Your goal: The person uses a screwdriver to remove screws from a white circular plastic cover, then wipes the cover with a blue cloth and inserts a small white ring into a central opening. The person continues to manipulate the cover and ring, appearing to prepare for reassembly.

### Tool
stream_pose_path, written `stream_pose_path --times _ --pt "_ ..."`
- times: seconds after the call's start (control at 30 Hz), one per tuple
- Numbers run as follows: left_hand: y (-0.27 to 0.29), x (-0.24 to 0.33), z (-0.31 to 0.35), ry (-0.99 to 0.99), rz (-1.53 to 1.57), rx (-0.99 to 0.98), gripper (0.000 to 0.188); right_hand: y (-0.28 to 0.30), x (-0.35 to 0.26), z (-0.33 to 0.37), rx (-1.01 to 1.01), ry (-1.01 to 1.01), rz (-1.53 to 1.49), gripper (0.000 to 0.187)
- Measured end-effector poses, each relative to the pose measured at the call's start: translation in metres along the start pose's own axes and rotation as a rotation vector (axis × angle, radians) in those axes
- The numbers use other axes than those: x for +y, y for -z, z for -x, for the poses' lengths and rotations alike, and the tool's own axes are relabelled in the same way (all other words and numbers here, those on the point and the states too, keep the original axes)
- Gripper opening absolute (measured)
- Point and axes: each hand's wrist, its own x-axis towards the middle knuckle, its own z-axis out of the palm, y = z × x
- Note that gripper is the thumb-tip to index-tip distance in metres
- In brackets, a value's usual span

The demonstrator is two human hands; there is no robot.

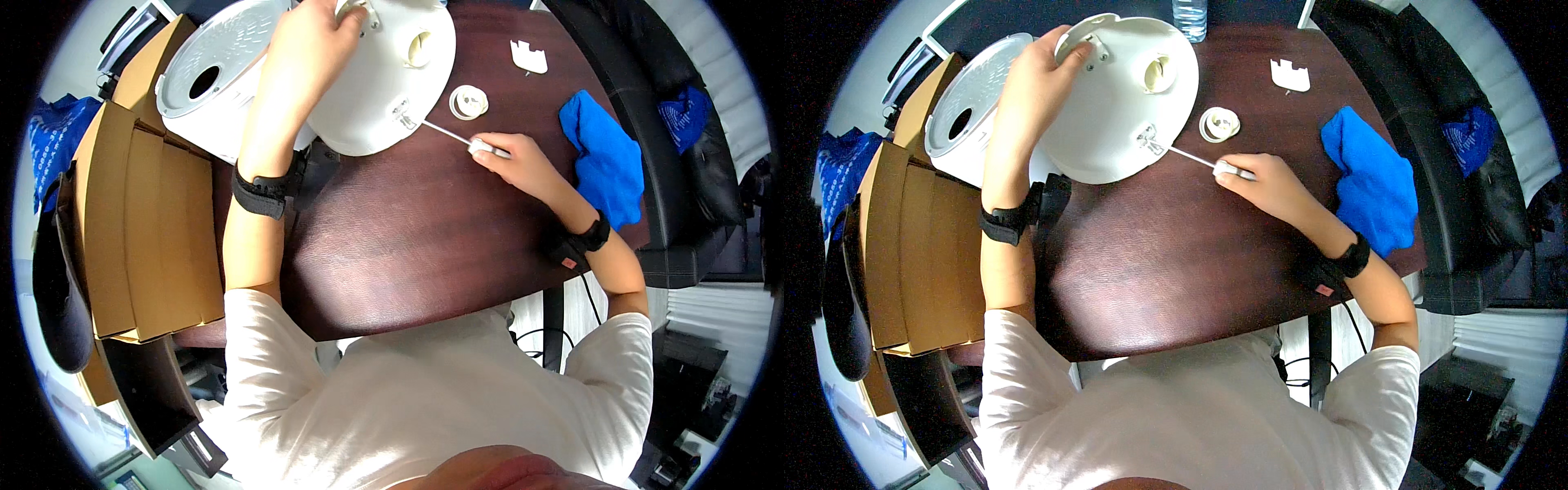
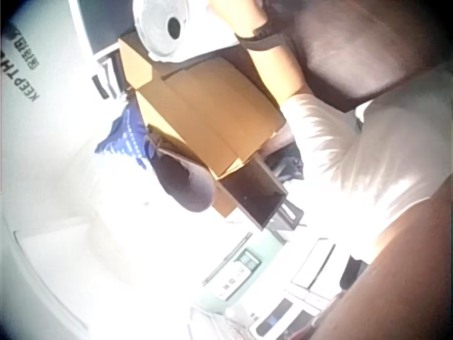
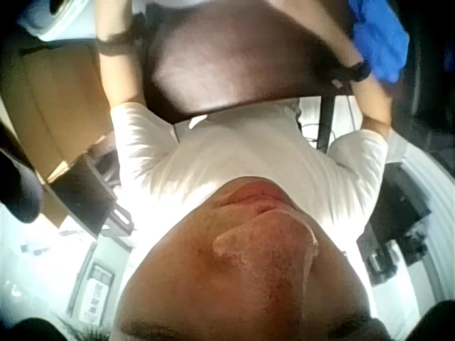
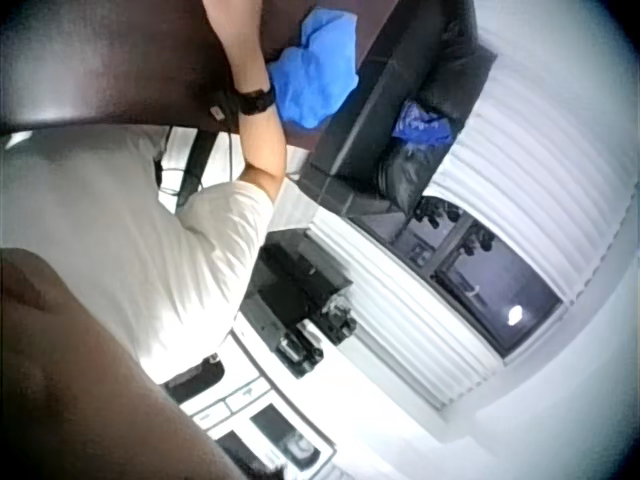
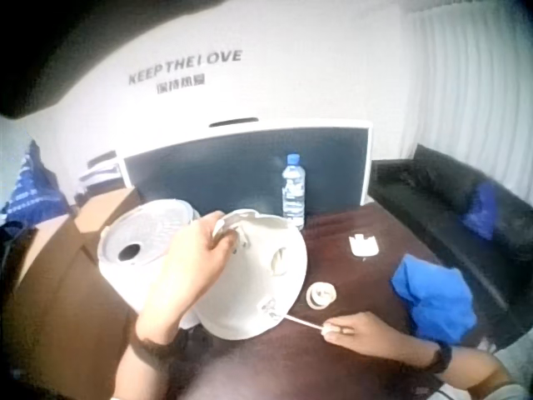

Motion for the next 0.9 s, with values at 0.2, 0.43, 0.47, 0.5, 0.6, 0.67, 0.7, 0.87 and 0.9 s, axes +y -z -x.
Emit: stream_pose_path --times 0.2,0.43,0.47,0.5,0.6,0.67,0.7,0.87,0.9 --pt "0.004 -0.003 -0.001 -0.002 0.082 -0.046 0.029 0.028 0.001 0.013 0.097 -0.135 -0.521 0.025" --pt "0.001 0.006 0.003 0.246 0.599 -0.144 0.036 0.010 0.016 -0.009 0.298 0.057 -0.617 0.059" --pt "0.000 0.007 0.004 0.265 0.623 -0.176 0.036 0.003 0.013 -0.008 0.328 0.083 -0.620 0.064" --pt "-0.001 0.006 0.004 0.283 0.646 -0.209 0.037 -0.001 0.014 -0.008 0.335 0.109 -0.612 0.069" --pt "-0.009 0.014 0.004 0.310 0.695 -0.230 0.039 -0.003 0.010 -0.004 0.312 0.130 -0.625 0.077" --pt "-0.017 0.015 0.005 0.324 0.662 -0.224 0.040 -0.004 0.014 -0.003 0.265 0.130 -0.598 0.069" --pt "-0.020 0.015 0.006 0.336 0.665 -0.236 0.040 -0.005 0.011 -0.002 0.254 0.132 -0.609 0.067" --pt "-0.031 0.029 0.009 0.326 0.771 -0.268 0.041 -0.003 0.014 -0.001 0.158 0.007 -0.559 0.056" --pt "-0.031 0.028 0.010 0.340 0.775 -0.276 0.038 0.000 0.010 0.000 0.138 -0.022 -0.552 0.054"
